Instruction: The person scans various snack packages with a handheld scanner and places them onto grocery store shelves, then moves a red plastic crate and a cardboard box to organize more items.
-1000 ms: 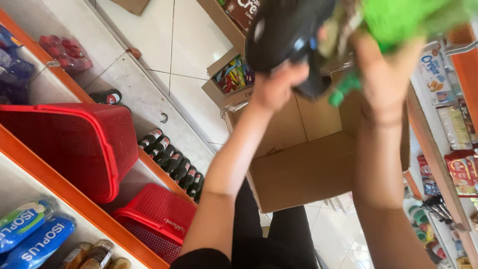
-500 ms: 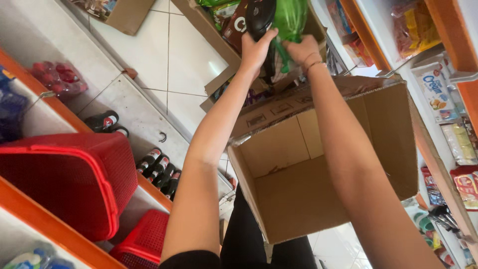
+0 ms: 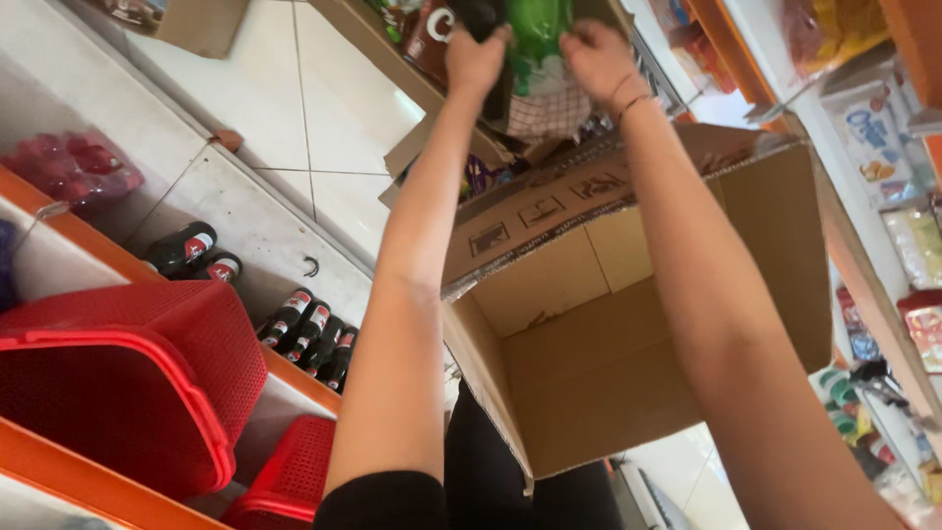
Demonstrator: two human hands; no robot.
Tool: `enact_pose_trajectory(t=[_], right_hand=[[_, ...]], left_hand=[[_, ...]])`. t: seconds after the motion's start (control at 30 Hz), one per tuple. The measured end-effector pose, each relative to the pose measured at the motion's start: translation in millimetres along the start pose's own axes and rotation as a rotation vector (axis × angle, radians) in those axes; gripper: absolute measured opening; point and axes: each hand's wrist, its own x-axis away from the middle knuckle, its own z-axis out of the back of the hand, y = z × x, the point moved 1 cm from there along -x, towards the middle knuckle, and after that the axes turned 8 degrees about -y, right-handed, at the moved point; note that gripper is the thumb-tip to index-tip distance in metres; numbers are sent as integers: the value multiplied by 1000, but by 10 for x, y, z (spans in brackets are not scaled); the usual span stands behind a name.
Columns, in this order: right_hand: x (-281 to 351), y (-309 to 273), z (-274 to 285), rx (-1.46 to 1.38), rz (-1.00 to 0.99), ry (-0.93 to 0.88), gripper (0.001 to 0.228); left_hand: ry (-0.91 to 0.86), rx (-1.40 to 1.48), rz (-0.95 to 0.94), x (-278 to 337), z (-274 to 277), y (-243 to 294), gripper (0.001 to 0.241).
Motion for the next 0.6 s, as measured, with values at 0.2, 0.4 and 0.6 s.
enact_pose_trajectory(t=[0.2,0.4,0.6], right_hand=[[1396,-875,582,159,433,291,26],[2982,-795,908,600,344,505,47],[3596,224,1055,871,10,651,70]], left_hand=[[-122,68,-376,417,405,84,63],[-200,423,-188,2297,1739,323,40],[161,487,-53,4263,1805,-180,43]])
